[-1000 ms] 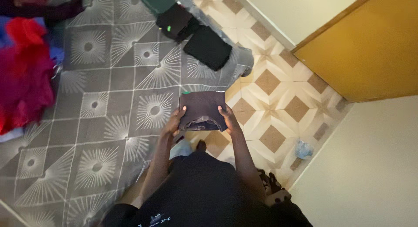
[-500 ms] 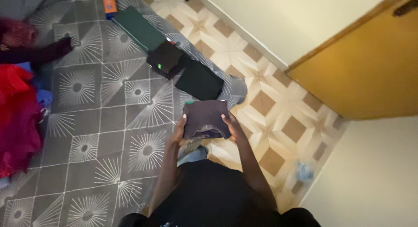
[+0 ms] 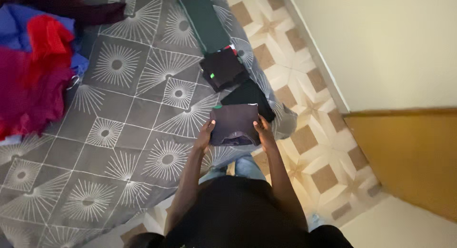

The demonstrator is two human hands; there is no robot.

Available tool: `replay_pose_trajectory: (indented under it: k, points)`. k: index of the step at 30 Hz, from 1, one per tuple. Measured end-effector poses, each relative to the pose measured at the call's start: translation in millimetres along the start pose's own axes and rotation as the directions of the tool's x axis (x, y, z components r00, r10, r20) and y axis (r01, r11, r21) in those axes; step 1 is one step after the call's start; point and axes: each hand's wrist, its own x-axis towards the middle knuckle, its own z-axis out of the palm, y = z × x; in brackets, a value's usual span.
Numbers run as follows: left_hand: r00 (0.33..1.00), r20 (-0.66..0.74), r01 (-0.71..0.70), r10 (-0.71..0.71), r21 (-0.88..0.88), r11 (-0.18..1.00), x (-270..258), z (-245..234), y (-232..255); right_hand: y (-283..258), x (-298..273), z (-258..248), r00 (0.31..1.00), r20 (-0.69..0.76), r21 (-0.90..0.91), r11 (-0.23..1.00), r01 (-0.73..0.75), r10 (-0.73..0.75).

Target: The person folds a dark t-shirt, a pink dress, and a red garment on a bed by hand, smoothing the fabric and tucking in sleeves or straps.

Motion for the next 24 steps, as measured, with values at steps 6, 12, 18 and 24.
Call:
replay_pose_trajectory:
  k: [6,12,18,24]
  points:
    - [0.984,-0.177,0.025,-0.013,0.069,0.997,43,9,7,-21,81,-7,0.988,0.136,-0.127,0.991,-0.053,0.07]
    - [0.895,-0.355,-0.046,0.27,0.528,0.848,131,2,1,-44,177,-4,0.989,0.13,-0.354,0.935,-0.026,0.077]
    - [0.837,-0.446,-0.112,0.318,0.428,0.897,198,-6,19,-59,266,7,0.991,0.098,-0.469,0.883,-0.037,0.093]
    - [0.854,-0.512,0.145,0.096,0.41,0.9,230,-1,58,-74,322,28,0.975,0.15,-0.495,0.866,-0.067,0.162]
